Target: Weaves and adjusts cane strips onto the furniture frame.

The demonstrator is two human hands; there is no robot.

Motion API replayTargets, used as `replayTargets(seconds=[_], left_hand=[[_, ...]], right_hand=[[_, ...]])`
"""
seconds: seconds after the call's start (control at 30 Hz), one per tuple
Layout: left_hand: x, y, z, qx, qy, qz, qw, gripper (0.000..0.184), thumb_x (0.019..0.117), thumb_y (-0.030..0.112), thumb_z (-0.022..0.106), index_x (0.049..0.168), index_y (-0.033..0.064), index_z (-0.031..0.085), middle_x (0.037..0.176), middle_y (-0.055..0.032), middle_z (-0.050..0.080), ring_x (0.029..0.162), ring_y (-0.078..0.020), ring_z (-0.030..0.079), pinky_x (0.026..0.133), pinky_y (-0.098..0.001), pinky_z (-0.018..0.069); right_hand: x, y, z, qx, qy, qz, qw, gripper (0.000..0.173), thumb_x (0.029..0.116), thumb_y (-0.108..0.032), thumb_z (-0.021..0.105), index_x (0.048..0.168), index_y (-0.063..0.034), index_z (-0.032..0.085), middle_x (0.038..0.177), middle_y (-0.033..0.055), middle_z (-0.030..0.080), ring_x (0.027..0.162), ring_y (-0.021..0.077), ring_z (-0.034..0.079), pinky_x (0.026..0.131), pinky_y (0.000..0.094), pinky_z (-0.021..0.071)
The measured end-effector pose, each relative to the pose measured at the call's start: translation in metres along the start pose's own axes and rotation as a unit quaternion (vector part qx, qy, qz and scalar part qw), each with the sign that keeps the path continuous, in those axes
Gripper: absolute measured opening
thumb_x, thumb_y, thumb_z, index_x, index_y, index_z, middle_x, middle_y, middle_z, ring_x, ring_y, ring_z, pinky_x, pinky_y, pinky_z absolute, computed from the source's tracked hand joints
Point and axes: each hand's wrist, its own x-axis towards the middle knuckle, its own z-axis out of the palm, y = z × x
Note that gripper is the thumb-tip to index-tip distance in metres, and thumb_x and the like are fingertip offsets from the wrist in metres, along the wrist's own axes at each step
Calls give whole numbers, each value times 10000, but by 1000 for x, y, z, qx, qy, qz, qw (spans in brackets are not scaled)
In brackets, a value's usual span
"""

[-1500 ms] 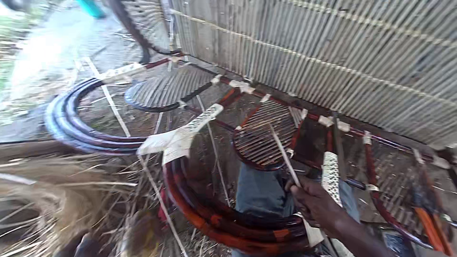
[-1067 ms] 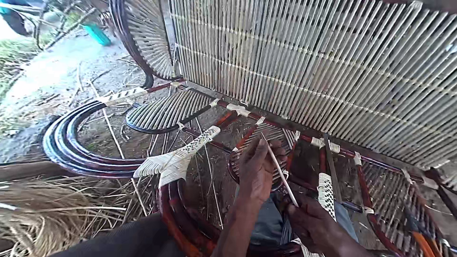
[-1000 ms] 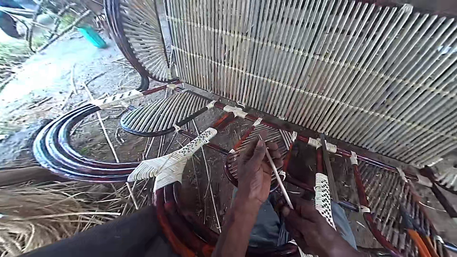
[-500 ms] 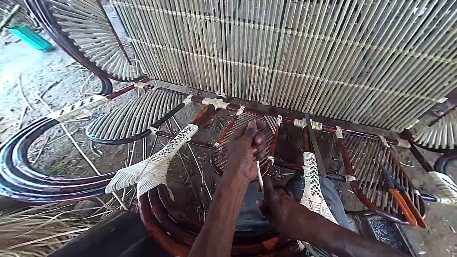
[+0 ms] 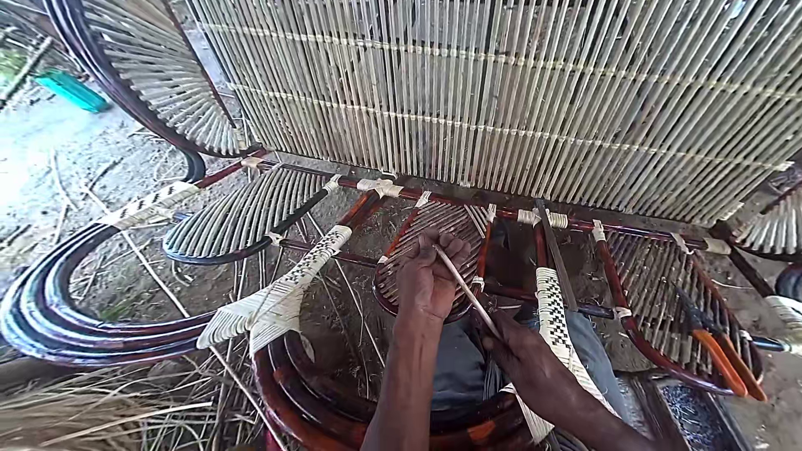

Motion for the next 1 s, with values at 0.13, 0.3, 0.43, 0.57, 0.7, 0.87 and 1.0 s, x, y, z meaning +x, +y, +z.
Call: replayTargets(seconds=[0.13, 0.3, 0.43, 0.57, 0.7, 0.87, 1.0], left_hand=[[7, 7, -7, 52, -45, 8, 998, 321, 1127, 187, 357, 1051, 65, 644, 866, -75, 756, 792, -194, 768, 769, -359, 653], [-4, -6, -20, 125, -161, 10, 979, 304, 1120, 247, 395, 1241, 110, 638, 1025, -65, 745, 896, -186, 751, 807, -357, 647], [-13, -24, -30, 162, -170, 13, 972, 344, 1129, 277, 306, 1092, 248, 646, 841, 111, 665, 663, 2, 609, 632, -154, 542], [-5, -28, -39, 122, -164, 10, 979, 366, 1136, 227, 218, 1104, 220, 583, 755, 121, 598, 547, 46, 510, 514, -87, 447], [-15, -32, -42, 119, -168, 10, 979, 312, 1133, 220, 256, 1107, 198, 565, 740, 116, 561, 542, 54, 502, 530, -62, 430], [-22, -29, -46, 110, -179, 30, 977, 319, 1138, 260, 265, 1152, 185, 575, 803, 96, 588, 596, 40, 545, 576, -71, 466], [-26, -25, -42, 100, -152, 32, 983, 367, 1139, 230, 217, 1175, 163, 576, 842, 83, 618, 651, 30, 589, 618, -86, 498]], right_hand=[[-11, 27, -1, 27, -22, -7, 999, 318, 1085, -360, 437, 1193, -125, 622, 781, 37, 555, 625, 167, 546, 597, 368, 489], [-16, 31, -4, 81, -38, -8, 996, 333, 1091, -315, 441, 1213, -77, 640, 815, 64, 579, 641, 166, 546, 617, 368, 498], [-34, 46, -23, 143, -49, -20, 988, 315, 1098, -235, 479, 1211, 1, 655, 819, 89, 648, 650, 131, 616, 633, 318, 560], [-100, 95, -82, -21, 159, 29, 987, 221, 1048, -100, 558, 1209, -11, 679, 1010, 136, 722, 859, 225, 694, 800, 433, 581], [-150, 178, -105, -75, 30, 269, 960, 200, 1047, -170, 573, 1048, -25, 711, 852, 126, 710, 715, 251, 704, 701, 472, 607], [-139, 234, -73, -167, -175, 353, 904, 341, 1016, -289, 610, 1111, 29, 691, 1093, 257, 673, 1045, 419, 650, 919, 627, 484], [-119, 218, -84, -195, -78, 348, 914, 334, 1031, -331, 581, 1090, -27, 706, 1055, 213, 693, 1022, 393, 671, 898, 608, 517]])
